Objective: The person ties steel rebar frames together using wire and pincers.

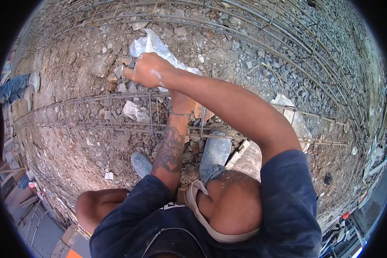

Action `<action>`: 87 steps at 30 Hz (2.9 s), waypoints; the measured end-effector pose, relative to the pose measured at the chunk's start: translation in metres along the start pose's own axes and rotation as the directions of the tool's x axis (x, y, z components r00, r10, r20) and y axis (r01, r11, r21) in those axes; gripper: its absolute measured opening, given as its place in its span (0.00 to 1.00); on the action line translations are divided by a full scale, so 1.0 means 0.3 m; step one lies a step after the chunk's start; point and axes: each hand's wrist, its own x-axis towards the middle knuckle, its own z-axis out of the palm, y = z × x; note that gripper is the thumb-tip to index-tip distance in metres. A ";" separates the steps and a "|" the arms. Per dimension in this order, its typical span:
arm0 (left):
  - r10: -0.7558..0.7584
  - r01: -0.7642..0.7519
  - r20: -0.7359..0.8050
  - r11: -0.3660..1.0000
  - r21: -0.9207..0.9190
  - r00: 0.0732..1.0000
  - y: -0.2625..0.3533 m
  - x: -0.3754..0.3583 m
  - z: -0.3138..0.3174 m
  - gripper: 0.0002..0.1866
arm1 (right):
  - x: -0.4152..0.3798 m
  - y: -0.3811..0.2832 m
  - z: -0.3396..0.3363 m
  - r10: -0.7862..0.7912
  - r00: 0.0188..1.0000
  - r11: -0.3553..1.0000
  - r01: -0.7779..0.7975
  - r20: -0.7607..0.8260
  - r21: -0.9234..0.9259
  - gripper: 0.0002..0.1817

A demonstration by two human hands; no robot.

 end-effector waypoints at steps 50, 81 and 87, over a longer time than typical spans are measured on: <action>0.131 -0.041 -0.213 0.923 0.382 0.968 0.457 -0.006 -0.147 0.09 | -0.111 0.044 -0.212 -0.036 0.971 0.857 -0.091 0.235 0.508 0.33; 0.105 -0.162 0.156 0.058 0.985 0.982 0.274 0.034 -0.071 0.09 | -0.819 0.169 -0.148 0.633 0.497 0.433 0.408 -0.594 0.804 0.19; 0.136 -0.109 0.112 -0.036 0.993 0.984 0.261 0.055 -0.041 0.08 | -0.546 -0.088 -0.175 0.173 0.709 0.968 0.006 -0.683 0.251 0.15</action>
